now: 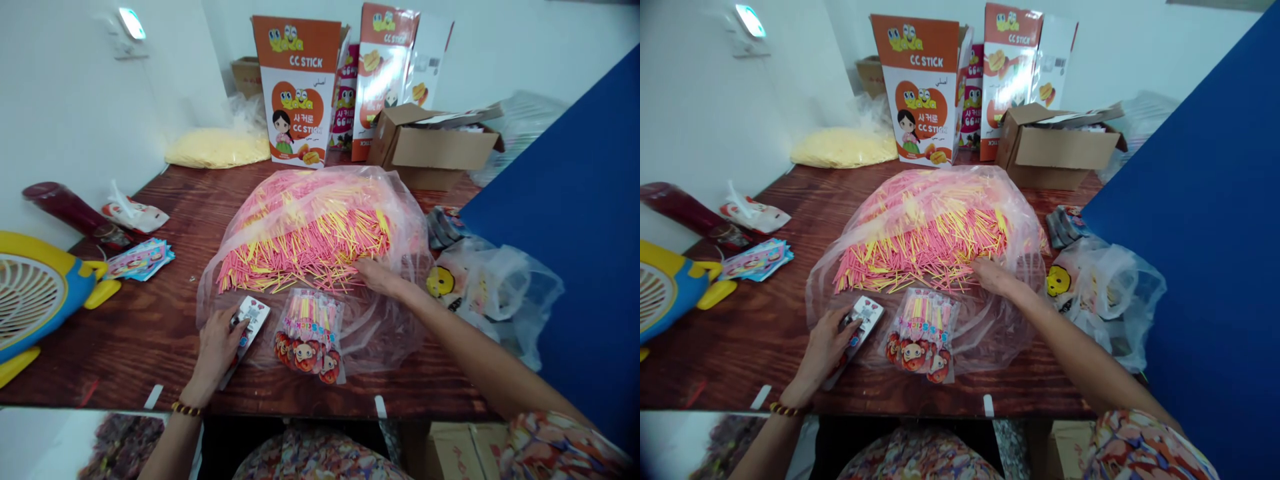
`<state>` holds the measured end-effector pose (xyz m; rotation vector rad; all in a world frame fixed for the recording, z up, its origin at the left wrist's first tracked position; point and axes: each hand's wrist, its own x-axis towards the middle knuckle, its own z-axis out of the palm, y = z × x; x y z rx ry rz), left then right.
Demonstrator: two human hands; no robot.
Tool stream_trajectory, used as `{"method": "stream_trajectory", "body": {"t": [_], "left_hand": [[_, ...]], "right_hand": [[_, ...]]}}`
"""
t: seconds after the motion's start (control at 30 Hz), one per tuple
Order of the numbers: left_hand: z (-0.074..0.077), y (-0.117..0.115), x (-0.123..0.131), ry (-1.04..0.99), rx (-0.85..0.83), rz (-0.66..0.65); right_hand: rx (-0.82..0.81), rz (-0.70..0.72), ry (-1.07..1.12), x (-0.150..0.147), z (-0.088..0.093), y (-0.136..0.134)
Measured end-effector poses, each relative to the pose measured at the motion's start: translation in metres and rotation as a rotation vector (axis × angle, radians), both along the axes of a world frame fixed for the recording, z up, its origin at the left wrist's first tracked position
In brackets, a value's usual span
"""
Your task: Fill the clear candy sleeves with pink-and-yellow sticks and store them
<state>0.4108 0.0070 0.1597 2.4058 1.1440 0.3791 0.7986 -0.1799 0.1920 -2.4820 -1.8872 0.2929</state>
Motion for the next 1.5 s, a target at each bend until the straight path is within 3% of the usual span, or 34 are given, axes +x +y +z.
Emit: {"method": "stream_trajectory", "body": {"t": [0.17, 0.3, 0.4, 0.5, 0.63, 0.77, 1.0, 1.2, 1.37, 1.5], "left_hand": [[0.009, -0.001, 0.007, 0.077, 0.017, 0.037], [0.010, -0.004, 0.013, 0.114, 0.122, 0.029], [0.008, -0.006, 0.015, 0.090, 0.159, 0.008], [0.007, -0.009, 0.015, 0.064, 0.167, 0.007], [0.006, -0.013, 0.015, 0.032, 0.198, 0.016], [0.003, -0.012, 0.016, -0.088, 0.142, 0.018], [0.007, -0.003, 0.019, -0.193, -0.021, 0.062], [0.007, 0.002, 0.022, -0.181, -0.106, 0.130], [0.002, 0.003, 0.018, -0.237, -0.117, 0.164], [0.004, 0.000, 0.016, -0.304, -0.133, 0.165]], "right_hand": [[0.314, -0.223, 0.312, -0.015, 0.000, 0.005], [0.550, -0.421, 0.671, -0.028, -0.012, 0.011], [0.663, -0.555, 0.854, -0.033, -0.023, 0.016], [0.727, -0.599, 0.949, -0.038, -0.029, 0.017], [0.798, -0.589, 0.894, -0.047, -0.027, 0.014], [0.681, -0.580, 0.702, -0.056, -0.029, 0.006], [0.703, -0.563, 0.792, -0.052, -0.037, 0.005], [0.880, -0.574, 0.914, -0.051, -0.033, 0.012], [0.814, -0.566, 0.724, -0.059, -0.041, 0.009], [0.883, -0.582, 0.823, -0.064, -0.042, 0.007]]}}
